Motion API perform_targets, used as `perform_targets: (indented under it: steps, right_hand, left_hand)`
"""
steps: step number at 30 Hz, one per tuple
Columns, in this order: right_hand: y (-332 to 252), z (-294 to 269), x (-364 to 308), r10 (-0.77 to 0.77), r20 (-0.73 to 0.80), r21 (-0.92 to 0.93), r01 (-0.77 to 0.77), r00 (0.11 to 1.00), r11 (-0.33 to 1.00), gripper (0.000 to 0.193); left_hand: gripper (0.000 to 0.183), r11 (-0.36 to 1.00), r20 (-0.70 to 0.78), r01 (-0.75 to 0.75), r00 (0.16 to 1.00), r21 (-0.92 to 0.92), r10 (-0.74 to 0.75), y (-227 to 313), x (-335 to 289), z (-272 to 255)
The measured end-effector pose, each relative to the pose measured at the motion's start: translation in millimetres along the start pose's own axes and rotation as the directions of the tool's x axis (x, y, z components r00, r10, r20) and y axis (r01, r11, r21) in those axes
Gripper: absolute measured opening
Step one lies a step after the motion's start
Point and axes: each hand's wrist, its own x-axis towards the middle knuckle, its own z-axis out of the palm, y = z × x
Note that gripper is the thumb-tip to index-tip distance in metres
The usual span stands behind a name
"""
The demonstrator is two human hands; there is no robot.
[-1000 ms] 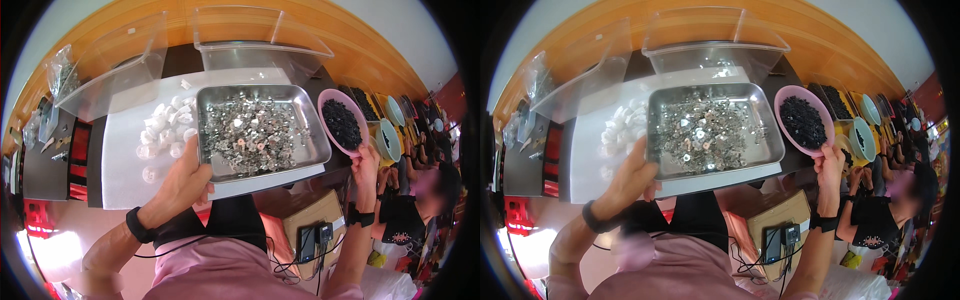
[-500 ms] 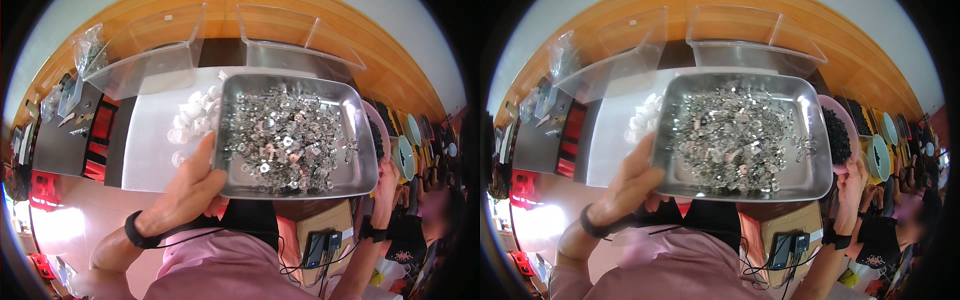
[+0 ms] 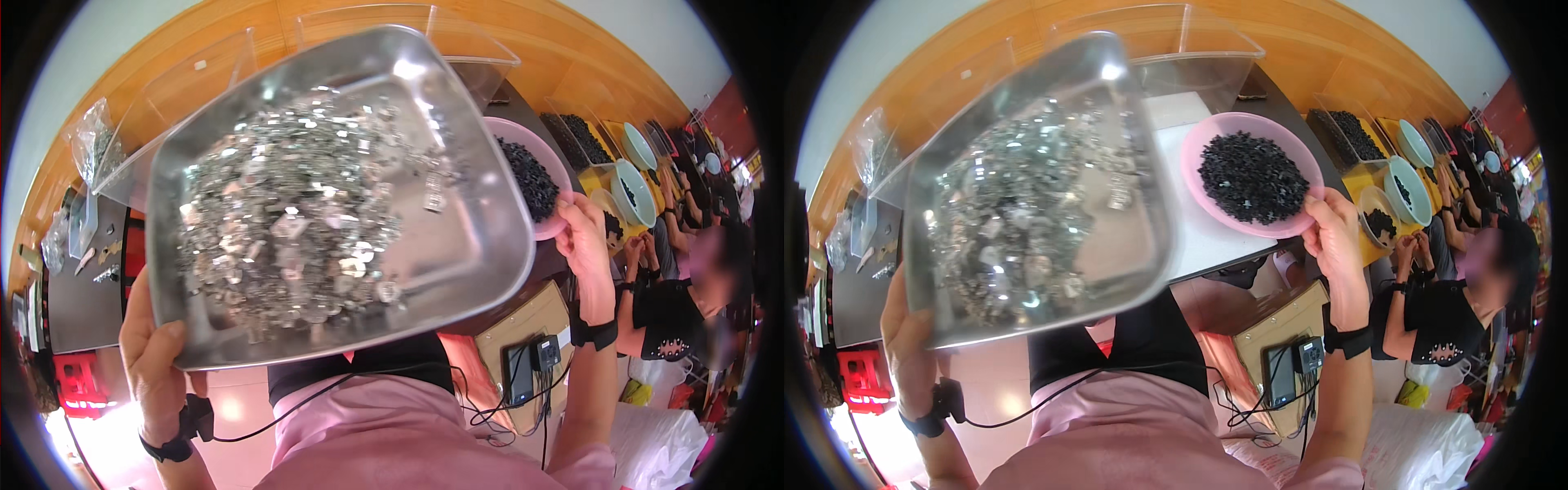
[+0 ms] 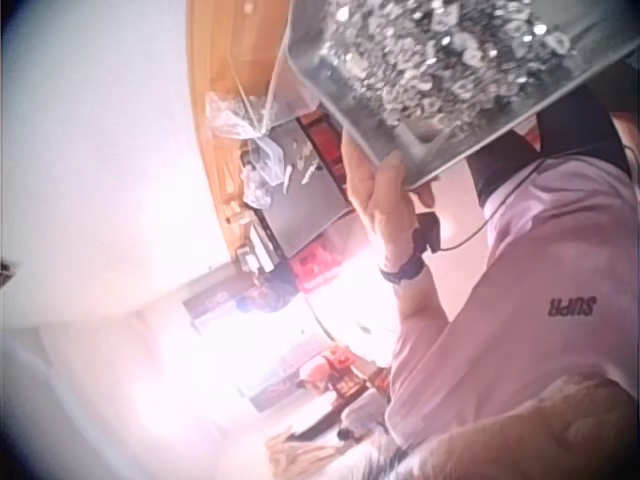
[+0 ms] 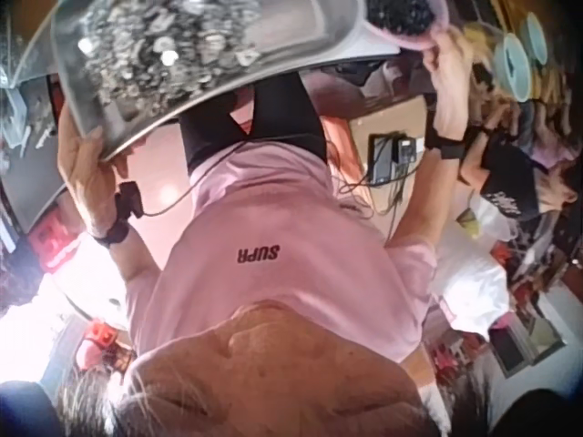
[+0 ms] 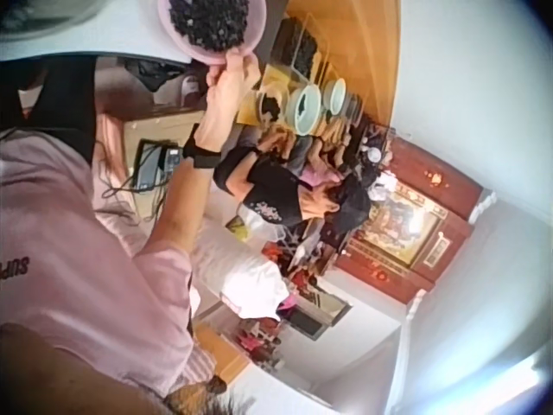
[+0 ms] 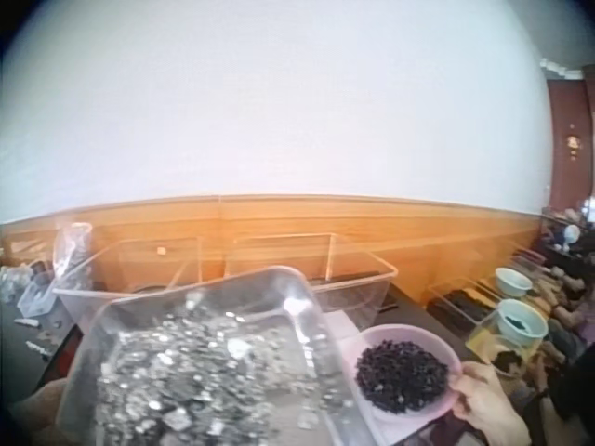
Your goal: Assembling small white plastic circular components by manually inserting metal rings and black plastic bits.
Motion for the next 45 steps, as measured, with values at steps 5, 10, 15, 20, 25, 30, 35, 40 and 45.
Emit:
perform_targets:
  steps: [5, 10, 15, 20, 25, 30, 35, 40, 45]
  right_hand:
    - [-0.8, 15.1, -3.4, -0.005, 0.022, 0.008, 0.005, 1.000, 1.000, 0.018]
    - [2.9, 25.4, -5.4, 0.022, 0.121, -0.009, -0.021, 0.992, 1.000, 0.014]
    - [-0.3, 44.8, -11.0, 0.018, 0.165, -0.046, -0.010, 0.986, 0.999, 0.012]
    - [1.8, 57.6, -9.1, 0.011, 0.177, -0.066, 0.000, 0.984, 0.998, 0.014]
    - [1.2, 56.0, -7.4, 0.035, 0.207, -0.115, -0.011, 0.978, 0.993, 0.017]
    - [-5.5, 60.8, -6.8, 0.040, 0.208, -0.185, -0.001, 0.977, 0.983, 0.021]
    - [-6.6, 58.0, 4.0, 0.007, 0.187, -0.248, 0.040, 0.982, 0.968, 0.020]
    - [-3.3, 47.4, 21.5, -0.488, 0.103, -0.869, 0.317, 0.867, 0.380, 0.032]
    - [-36.6, 85.9, 15.3, -0.420, 0.253, -0.731, 0.456, 0.872, 0.507, 0.042]
  left_hand:
    - [0.067, 0.993, -0.165, -0.114, 0.980, -0.026, 0.109, -0.1, -2.8, -23.7]
    - [0.064, 0.992, -0.209, -0.128, 0.970, 0.006, 0.127, 1.2, -4.4, -45.1]
    - [0.064, 0.990, -0.181, -0.140, 0.974, 0.002, 0.138, 1.3, -8.8, -61.8]
    - [0.064, 0.985, -0.251, -0.170, 0.953, 0.014, 0.168, 2.9, -14.3, -62.1]
    - [0.064, 0.986, -0.233, -0.165, 0.958, 0.031, 0.168, 0.6, -20.9, -73.3]
    - [0.064, 0.984, -0.229, -0.169, 0.957, 0.049, 0.176, 0.3, -23.4, -83.1]
    - [0.058, 0.993, -0.083, -0.111, 0.990, 0.036, 0.114, -4.5, -25.9, -96.0]
    - [0.059, 0.987, -0.189, -0.154, 0.969, 0.040, 0.159, -20.0, -21.9, -99.3]
    - [0.060, 0.979, -0.273, -0.206, 0.941, 0.002, 0.199, -34.0, -17.0, -105.4]
